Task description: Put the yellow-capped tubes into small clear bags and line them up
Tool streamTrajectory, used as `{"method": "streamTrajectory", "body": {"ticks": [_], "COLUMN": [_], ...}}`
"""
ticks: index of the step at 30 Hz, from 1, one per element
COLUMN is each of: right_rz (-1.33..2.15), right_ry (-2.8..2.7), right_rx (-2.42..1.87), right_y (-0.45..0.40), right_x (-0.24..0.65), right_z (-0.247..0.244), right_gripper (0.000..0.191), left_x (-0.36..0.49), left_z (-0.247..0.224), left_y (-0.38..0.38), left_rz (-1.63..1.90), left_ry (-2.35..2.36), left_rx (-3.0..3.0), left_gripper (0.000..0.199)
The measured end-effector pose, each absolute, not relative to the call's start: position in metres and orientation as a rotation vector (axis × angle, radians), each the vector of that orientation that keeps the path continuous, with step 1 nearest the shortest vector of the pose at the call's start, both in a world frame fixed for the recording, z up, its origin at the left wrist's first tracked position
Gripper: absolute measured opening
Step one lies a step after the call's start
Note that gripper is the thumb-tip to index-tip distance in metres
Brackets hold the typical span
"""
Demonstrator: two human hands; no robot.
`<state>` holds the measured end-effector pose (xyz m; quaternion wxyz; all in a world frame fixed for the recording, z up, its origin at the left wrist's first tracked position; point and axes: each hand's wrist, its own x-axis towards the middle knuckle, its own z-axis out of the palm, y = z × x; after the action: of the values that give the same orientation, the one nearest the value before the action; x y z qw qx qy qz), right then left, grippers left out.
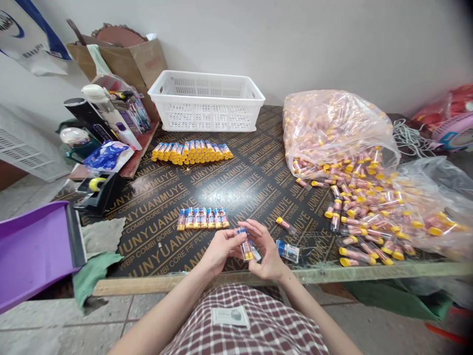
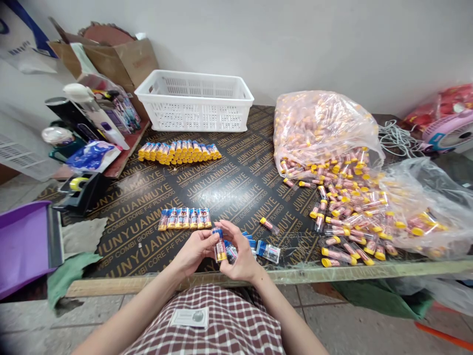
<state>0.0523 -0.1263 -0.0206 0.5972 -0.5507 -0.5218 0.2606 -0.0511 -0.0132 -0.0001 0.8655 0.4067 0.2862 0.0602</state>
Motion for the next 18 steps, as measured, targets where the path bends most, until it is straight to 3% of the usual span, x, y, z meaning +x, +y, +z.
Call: {"method": "streamTrajectory", "body": {"ticks": [11, 18], "right_rz": [0.647, 0.417], "right_ry": [-1.257, -1.056], "right_rx": [-1.3, -1.513], "right_y": [-0.121, -0.143], "right_x": [0.051, 0.092], "right_z": [-0.021, -0.028], "right_gripper": [0.092, 0.08], "left_x": [-0.053, -0.101], "left_z": [-0.005, -0.018], "left_y": [-0.007, 0.097], "left_rz": [0.178, 0.703], "left_ry": [0.639, 1.282], "left_rx": [0.89, 1.646], "left_gripper": [0.039, 0.036]}}
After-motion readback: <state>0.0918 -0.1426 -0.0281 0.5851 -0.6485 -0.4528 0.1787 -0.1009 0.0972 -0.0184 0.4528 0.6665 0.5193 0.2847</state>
